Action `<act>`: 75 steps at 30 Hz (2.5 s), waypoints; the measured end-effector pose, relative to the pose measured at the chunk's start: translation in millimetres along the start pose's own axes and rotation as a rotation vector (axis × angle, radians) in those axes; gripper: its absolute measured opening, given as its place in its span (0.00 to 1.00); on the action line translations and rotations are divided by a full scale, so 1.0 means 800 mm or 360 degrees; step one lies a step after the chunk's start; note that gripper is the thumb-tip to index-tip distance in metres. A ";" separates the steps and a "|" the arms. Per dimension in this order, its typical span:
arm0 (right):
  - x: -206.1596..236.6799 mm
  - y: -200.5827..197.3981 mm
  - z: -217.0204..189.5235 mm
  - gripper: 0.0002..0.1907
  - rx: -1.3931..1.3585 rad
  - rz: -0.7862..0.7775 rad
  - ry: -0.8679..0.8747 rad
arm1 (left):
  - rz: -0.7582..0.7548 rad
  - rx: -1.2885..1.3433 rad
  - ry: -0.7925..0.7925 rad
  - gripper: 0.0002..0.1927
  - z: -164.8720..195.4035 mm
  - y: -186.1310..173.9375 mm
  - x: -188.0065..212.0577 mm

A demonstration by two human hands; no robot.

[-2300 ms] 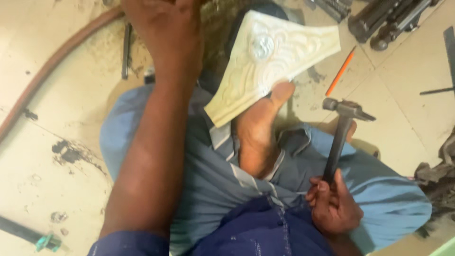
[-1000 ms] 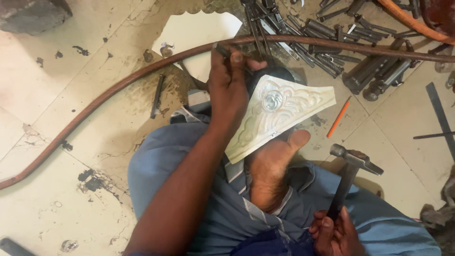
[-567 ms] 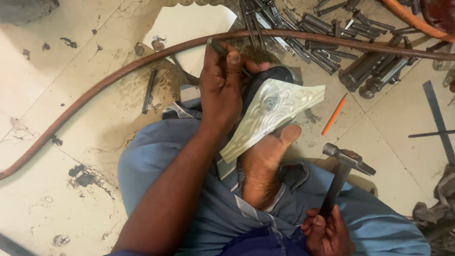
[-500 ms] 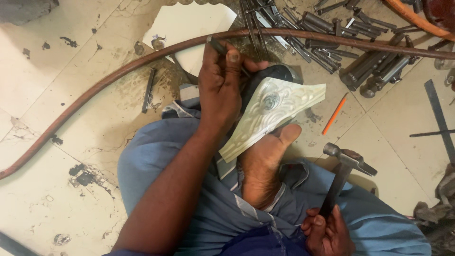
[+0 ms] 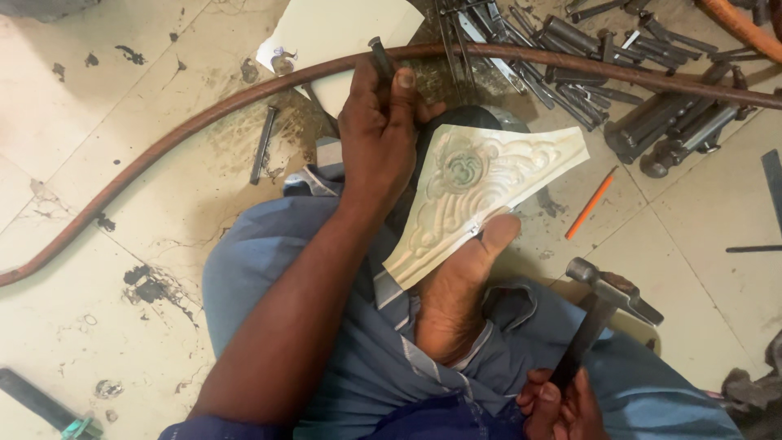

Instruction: The person sits on the workshop floor holding an ornate white metal bracket on their lap and hammers a punch against its raised center to shape the decoration. They sort through metal rods and parts scattered on the floor, pick a punch, and repeatedly strike it with a hammer, repositioning the bracket between strikes.

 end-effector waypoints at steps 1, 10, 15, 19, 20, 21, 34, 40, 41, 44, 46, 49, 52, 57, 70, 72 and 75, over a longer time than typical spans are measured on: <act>0.001 -0.002 0.003 0.16 0.0005 0.0057 0.0002 | 0.0004 0.0005 -0.0011 0.12 -0.001 0.001 -0.001; 0.010 -0.004 0.038 0.18 -0.0072 0.0299 0.0006 | 0.0016 -0.0080 -0.0109 0.13 0.002 0.003 -0.009; 0.012 -0.001 0.029 0.28 -0.0106 0.0312 -0.0086 | 0.0000 -0.0059 -0.0091 0.14 -0.001 0.003 -0.014; 0.007 -0.001 0.020 0.23 -0.0066 0.0216 0.0041 | -0.0039 -0.0029 -0.0112 0.14 -0.006 0.003 -0.018; 0.004 -0.003 0.018 0.24 -0.0111 0.0199 0.0008 | -0.0043 -0.0031 -0.0108 0.13 -0.006 0.002 -0.019; 0.002 -0.004 0.015 0.25 -0.0156 0.0181 -0.0026 | -0.0046 -0.0033 -0.0103 0.13 -0.006 0.002 -0.021; -0.006 0.022 -0.041 0.28 -0.0089 0.0214 -0.0573 | -0.0111 0.0228 -0.0183 0.12 -0.021 -0.001 -0.030; -0.011 0.033 -0.062 0.25 -0.0026 0.0321 -0.0646 | -0.0087 0.0212 -0.0172 0.11 -0.022 -0.001 -0.028; -0.011 0.034 -0.065 0.24 -0.0022 0.0339 -0.0670 | -0.0077 0.0220 -0.0176 0.11 -0.021 -0.002 -0.028; -0.011 0.037 -0.070 0.23 0.0009 0.0353 -0.0685 | -0.0067 0.0153 -0.0188 0.11 -0.019 -0.002 -0.029; -0.012 0.038 -0.073 0.23 0.0030 0.0362 -0.0685 | -0.0076 0.0140 -0.0192 0.12 -0.018 -0.003 -0.029; -0.012 0.039 -0.076 0.23 0.0055 0.0373 -0.0694 | -0.0100 0.0193 -0.0193 0.11 -0.019 -0.003 -0.030; -0.013 0.039 -0.077 0.23 0.0058 0.0344 -0.0707 | -0.0123 0.0201 -0.0185 0.11 -0.020 -0.004 -0.031; -0.013 0.036 -0.075 0.23 0.0043 0.0323 -0.0734 | -0.0137 0.0195 -0.0204 0.12 -0.027 -0.005 -0.032; -0.011 0.033 -0.088 0.25 0.0164 0.0180 -0.0681 | -0.0179 0.0376 -0.0121 0.10 -0.037 -0.004 -0.032; -0.010 0.034 -0.091 0.25 0.0169 0.0208 -0.0661 | -0.0166 0.0310 -0.0119 0.10 -0.036 -0.005 -0.032; -0.008 0.038 -0.097 0.24 0.0242 0.0221 -0.0672 | -0.0150 0.0304 -0.0150 0.10 -0.036 -0.004 -0.032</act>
Point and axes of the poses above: each hand's wrist, its own x-axis away from the middle knuckle, its own y-axis out of the palm, z = x × y, the point moved 3 cm from there along -x, towards the middle knuckle, and after that the axes turned 3 degrees about -z, right-handed, at the moved point
